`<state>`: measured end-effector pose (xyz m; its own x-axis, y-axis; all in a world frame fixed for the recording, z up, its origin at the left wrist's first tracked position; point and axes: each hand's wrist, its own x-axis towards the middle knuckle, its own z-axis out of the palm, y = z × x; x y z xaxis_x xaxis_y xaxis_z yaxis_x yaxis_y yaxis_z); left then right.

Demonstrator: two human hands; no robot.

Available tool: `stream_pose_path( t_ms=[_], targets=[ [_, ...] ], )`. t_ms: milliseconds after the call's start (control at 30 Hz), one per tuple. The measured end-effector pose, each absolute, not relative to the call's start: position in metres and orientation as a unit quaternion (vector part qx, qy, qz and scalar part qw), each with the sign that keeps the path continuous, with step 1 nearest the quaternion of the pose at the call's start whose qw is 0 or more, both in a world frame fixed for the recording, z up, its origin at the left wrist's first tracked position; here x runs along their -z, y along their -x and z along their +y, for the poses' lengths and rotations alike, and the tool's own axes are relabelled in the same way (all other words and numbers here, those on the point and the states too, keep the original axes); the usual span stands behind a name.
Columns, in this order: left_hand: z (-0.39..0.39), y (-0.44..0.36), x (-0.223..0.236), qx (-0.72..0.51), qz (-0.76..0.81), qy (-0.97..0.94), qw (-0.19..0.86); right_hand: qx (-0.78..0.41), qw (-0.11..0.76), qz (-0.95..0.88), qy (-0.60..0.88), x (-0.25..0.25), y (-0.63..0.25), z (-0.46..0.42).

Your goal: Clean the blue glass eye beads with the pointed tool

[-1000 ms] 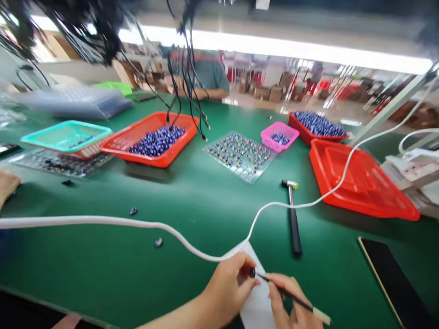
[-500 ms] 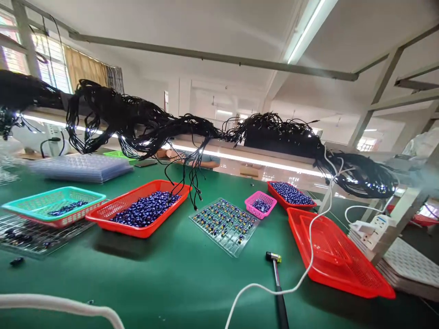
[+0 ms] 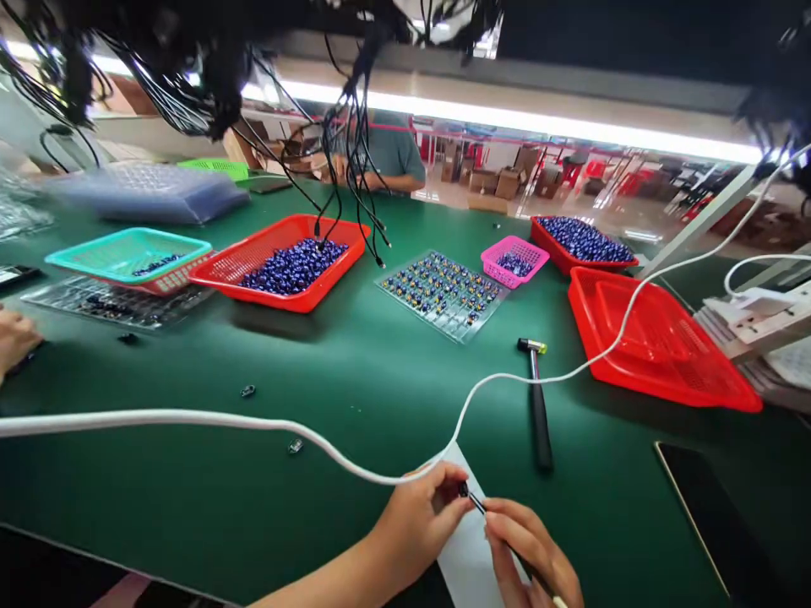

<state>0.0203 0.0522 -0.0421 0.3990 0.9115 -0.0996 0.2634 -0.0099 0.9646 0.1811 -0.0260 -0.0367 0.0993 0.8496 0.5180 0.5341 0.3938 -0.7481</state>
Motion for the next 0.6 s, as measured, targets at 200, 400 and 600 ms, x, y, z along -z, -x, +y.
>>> stream_pose_path(
  t_ms=[200, 400, 600],
  targets=[
    [0.0541, -0.0179, 0.0309, -0.304, 0.448, -0.659, 0.523, -0.172, 0.499, -0.659, 0.536, 0.029, -0.1857, -0.0241],
    [0.0493, -0.018, 0.0374, -0.298, 0.431, -0.698, 0.488, -0.177, 0.485, -0.551, 0.655, 0.0315, -0.1794, -0.0273],
    [0.0532, -0.0189, 0.0348, -0.308, 0.425, -0.704, 0.478, -0.231, 0.54, -0.61, 0.532, 0.0344, -0.1841, -0.0268]
  ],
)
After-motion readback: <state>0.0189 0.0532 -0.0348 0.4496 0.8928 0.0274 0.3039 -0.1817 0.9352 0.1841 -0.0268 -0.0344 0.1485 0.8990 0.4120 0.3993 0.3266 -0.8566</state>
